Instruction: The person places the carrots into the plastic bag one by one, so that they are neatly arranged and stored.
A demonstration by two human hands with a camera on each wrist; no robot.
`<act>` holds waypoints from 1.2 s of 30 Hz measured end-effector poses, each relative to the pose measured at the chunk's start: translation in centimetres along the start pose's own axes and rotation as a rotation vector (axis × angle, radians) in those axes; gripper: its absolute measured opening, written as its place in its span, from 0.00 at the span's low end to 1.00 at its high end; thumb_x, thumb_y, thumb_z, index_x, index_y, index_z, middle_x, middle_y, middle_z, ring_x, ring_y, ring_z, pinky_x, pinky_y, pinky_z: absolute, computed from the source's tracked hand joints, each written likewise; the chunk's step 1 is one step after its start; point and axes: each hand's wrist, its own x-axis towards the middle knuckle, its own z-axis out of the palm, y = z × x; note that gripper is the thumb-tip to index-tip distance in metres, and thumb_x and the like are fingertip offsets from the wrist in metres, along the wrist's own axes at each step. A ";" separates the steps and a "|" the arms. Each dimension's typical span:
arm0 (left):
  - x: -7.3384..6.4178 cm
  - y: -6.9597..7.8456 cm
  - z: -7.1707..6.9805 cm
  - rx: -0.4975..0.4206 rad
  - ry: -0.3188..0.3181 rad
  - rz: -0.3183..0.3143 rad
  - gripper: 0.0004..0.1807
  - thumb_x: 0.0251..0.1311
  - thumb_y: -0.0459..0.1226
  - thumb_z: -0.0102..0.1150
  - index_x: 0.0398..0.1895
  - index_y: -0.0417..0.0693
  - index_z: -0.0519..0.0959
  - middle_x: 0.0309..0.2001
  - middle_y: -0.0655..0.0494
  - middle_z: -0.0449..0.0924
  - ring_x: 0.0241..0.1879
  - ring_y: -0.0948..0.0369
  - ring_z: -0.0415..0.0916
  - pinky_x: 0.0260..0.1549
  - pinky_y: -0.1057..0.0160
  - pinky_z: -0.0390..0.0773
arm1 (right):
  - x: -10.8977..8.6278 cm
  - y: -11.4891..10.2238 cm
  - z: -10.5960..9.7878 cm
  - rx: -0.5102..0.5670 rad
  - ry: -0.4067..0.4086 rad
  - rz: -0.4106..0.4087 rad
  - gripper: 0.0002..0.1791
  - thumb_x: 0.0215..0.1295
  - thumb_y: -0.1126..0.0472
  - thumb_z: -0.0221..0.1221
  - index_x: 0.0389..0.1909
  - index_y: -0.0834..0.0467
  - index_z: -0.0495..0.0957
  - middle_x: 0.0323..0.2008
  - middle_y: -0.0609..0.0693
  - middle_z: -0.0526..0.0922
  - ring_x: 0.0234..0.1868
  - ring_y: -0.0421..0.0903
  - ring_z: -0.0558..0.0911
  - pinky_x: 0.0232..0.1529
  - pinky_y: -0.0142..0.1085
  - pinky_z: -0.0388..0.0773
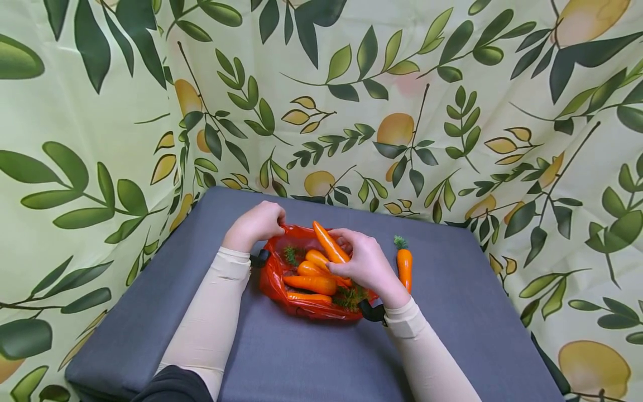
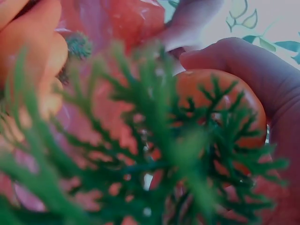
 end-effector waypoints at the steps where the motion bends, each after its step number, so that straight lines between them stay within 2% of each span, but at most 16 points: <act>1: 0.0 0.0 0.0 0.003 0.001 0.001 0.04 0.68 0.31 0.67 0.35 0.46 0.88 0.35 0.50 0.87 0.31 0.54 0.78 0.30 0.61 0.80 | 0.0 0.0 0.2 0.005 -0.007 0.000 0.36 0.56 0.56 0.81 0.69 0.48 0.84 0.46 0.44 0.90 0.43 0.43 0.86 0.46 0.42 0.86; 6: 0.1 -0.1 0.0 0.011 0.001 0.004 0.04 0.68 0.31 0.67 0.34 0.46 0.88 0.34 0.50 0.86 0.31 0.54 0.78 0.30 0.61 0.78 | 0.3 0.2 1.3 0.008 -0.032 -0.009 0.35 0.56 0.57 0.81 0.67 0.46 0.85 0.46 0.41 0.90 0.44 0.41 0.86 0.47 0.42 0.87; 10: 0.1 -0.1 0.0 0.009 -0.003 0.007 0.05 0.68 0.32 0.67 0.34 0.46 0.88 0.34 0.50 0.86 0.32 0.54 0.78 0.30 0.61 0.79 | 0.5 0.4 2.1 0.008 -0.045 -0.028 0.35 0.56 0.58 0.82 0.67 0.48 0.85 0.50 0.42 0.91 0.45 0.41 0.87 0.51 0.42 0.87; 21: 0.1 -0.1 -0.1 0.003 -0.006 -0.004 0.04 0.68 0.32 0.68 0.34 0.47 0.88 0.34 0.50 0.86 0.31 0.54 0.78 0.30 0.61 0.79 | 0.7 0.9 4.0 0.008 -0.100 -0.054 0.33 0.58 0.60 0.80 0.67 0.50 0.85 0.49 0.42 0.91 0.44 0.42 0.85 0.47 0.39 0.86; 29: 0.1 0.0 -0.3 0.000 -0.009 0.010 0.04 0.67 0.31 0.67 0.34 0.46 0.88 0.34 0.50 0.87 0.32 0.54 0.78 0.30 0.60 0.78 | 0.8 1.5 5.3 -0.067 -0.130 -0.053 0.33 0.57 0.55 0.80 0.66 0.48 0.86 0.46 0.43 0.90 0.44 0.41 0.84 0.45 0.37 0.84; 36: 0.0 0.0 -0.4 -0.009 -0.017 0.007 0.05 0.67 0.30 0.66 0.34 0.46 0.89 0.34 0.50 0.88 0.32 0.54 0.79 0.30 0.61 0.80 | 0.8 1.6 6.1 -0.022 -0.164 -0.043 0.32 0.58 0.56 0.80 0.66 0.48 0.86 0.47 0.41 0.90 0.44 0.41 0.85 0.44 0.37 0.85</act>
